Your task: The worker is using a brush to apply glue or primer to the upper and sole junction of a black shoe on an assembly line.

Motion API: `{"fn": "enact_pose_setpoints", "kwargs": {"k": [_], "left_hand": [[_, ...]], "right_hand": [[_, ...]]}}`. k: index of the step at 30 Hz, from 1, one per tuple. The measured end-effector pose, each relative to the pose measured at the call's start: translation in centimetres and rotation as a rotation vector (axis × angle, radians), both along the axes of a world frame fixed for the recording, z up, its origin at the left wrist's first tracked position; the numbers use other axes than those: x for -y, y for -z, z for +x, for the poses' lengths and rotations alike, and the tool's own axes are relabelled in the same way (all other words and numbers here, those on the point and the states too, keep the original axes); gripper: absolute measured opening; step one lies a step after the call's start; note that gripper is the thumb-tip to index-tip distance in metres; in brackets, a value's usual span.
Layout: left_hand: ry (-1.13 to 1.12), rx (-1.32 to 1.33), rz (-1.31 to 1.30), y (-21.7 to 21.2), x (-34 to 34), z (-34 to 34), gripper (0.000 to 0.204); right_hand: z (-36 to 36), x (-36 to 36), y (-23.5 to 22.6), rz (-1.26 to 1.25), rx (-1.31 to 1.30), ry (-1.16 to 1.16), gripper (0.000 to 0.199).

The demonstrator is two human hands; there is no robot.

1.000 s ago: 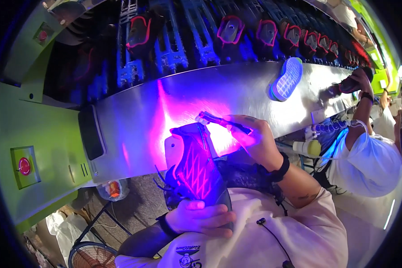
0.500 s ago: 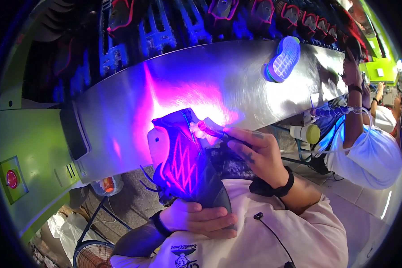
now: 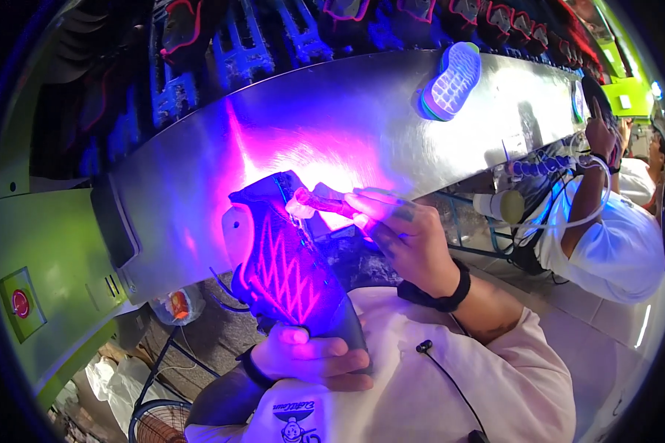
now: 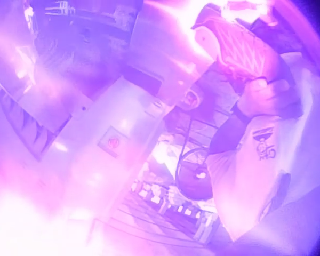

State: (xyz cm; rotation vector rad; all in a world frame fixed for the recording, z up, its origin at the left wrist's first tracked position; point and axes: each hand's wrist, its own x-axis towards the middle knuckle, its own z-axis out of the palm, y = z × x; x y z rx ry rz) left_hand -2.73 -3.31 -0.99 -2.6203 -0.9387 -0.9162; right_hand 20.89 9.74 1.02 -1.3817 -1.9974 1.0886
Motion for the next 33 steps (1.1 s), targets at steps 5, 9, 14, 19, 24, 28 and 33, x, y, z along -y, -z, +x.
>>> {"fn": "enact_pose_setpoints", "kwargs": {"k": [5, 9, 14, 19, 24, 28, 33], "left_hand": [[-0.057, -0.022, -0.015, -0.3, 0.1, 0.0, 0.124], [-0.06, 0.126, -0.082, -0.1, 0.2, 0.8, 0.094], [0.002, 0.259, -0.084, -0.2, -1.0, 1.2, 0.078], [0.013, 0.024, -0.661, 3.4, 2.9, -0.2, 0.078], [-0.116, 0.168, -0.523, -1.2, -2.4, 3.3, 0.084], [-0.247, 0.307, -0.399, -6.1, -5.5, 4.9, 0.091], [-0.301, 0.46, -0.379, -9.7, -9.5, 6.2, 0.1]], "right_hand": [[0.9, 1.0, -1.6, -0.095, -0.267, 0.014, 0.03], [2.5, 2.3, -3.3, -0.212, -0.324, -0.036, 0.036], [4.1, 2.6, -5.9, -0.129, -0.271, -0.094, 0.037], [5.0, 2.6, -8.7, -0.063, -0.253, -0.1, 0.036], [5.8, 2.6, -10.4, -0.07, -0.25, -0.071, 0.036], [6.2, 2.4, -11.9, 0.019, -0.309, -0.083, 0.036], [6.9, 2.0, -12.8, 0.202, -0.264, -0.082, 0.038]]}}
